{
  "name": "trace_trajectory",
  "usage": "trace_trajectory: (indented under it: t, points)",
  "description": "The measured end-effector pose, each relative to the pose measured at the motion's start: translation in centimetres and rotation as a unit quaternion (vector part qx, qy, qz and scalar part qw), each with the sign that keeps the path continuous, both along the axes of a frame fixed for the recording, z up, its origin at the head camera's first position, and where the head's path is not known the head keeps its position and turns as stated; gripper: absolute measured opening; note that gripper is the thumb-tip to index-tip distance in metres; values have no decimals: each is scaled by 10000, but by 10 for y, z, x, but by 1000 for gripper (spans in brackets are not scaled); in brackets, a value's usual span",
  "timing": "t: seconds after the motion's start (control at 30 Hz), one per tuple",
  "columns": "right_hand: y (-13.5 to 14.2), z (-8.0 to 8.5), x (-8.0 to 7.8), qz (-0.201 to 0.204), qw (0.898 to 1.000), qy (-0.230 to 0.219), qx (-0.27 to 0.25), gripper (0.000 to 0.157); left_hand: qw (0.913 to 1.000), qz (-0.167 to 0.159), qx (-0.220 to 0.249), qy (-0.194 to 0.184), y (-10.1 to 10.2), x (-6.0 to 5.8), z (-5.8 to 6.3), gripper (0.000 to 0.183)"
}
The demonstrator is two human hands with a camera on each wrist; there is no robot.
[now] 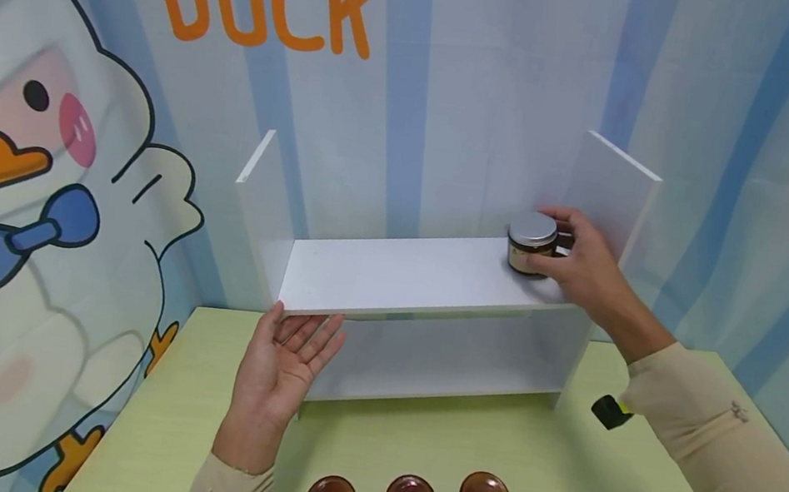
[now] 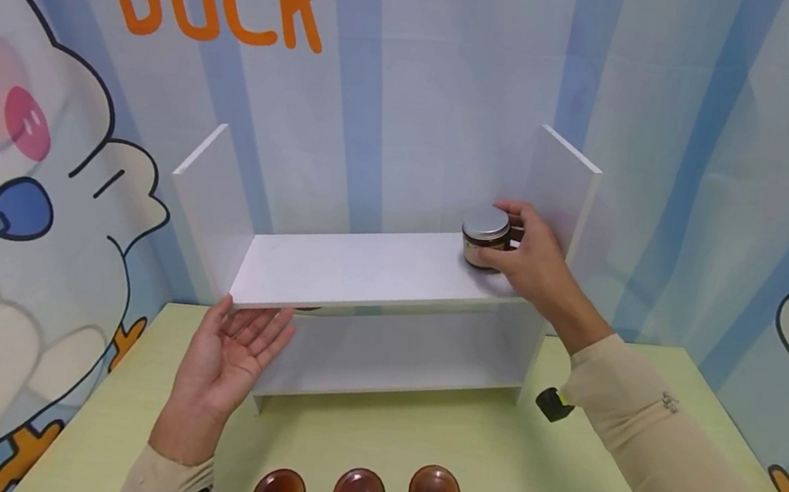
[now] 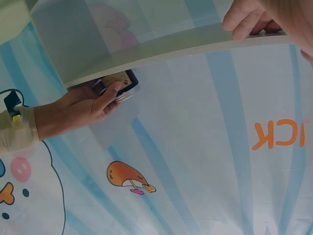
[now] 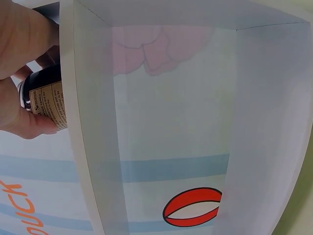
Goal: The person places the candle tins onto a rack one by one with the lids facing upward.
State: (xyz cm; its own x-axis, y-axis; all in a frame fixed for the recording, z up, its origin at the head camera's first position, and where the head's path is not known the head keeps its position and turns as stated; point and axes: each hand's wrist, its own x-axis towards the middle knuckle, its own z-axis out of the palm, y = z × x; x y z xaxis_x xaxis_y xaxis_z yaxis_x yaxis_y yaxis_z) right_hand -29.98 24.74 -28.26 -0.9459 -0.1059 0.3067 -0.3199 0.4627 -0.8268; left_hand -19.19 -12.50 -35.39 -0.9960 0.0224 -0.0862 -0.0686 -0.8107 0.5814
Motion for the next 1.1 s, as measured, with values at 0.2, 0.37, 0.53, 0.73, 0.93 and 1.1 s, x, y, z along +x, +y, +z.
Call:
trace_trajectory:
  t: [0.2, 0.37, 0.53, 0.73, 0.93, 1.1]
  points:
    - [-1, 0, 0, -39, 9999, -148, 0, 79, 10000, -7, -27, 25, 0, 0, 0, 51]
    - [-2, 1, 2, -81, 9997, -219, 24, 78, 10000, -17, -4, 28, 0, 0, -1, 50]
    - [-2, 1, 1, -96, 9996, -247, 60, 77, 10000, -15, 14, 24, 0, 0, -1, 50]
    - [-3, 2, 0, -174, 9993, -311, 135, 74, 10000, 2, -25, 19, 0, 0, -1, 49]
    - [-3, 3, 0, -187, 9987, -437, 163, 75, 10000, -1, 61, 7, 0, 0, -1, 49]
    - [0, 4, 5, -24, 9995, -281, 103, 80, 10000, -21, 70, 18, 0, 0, -1, 49]
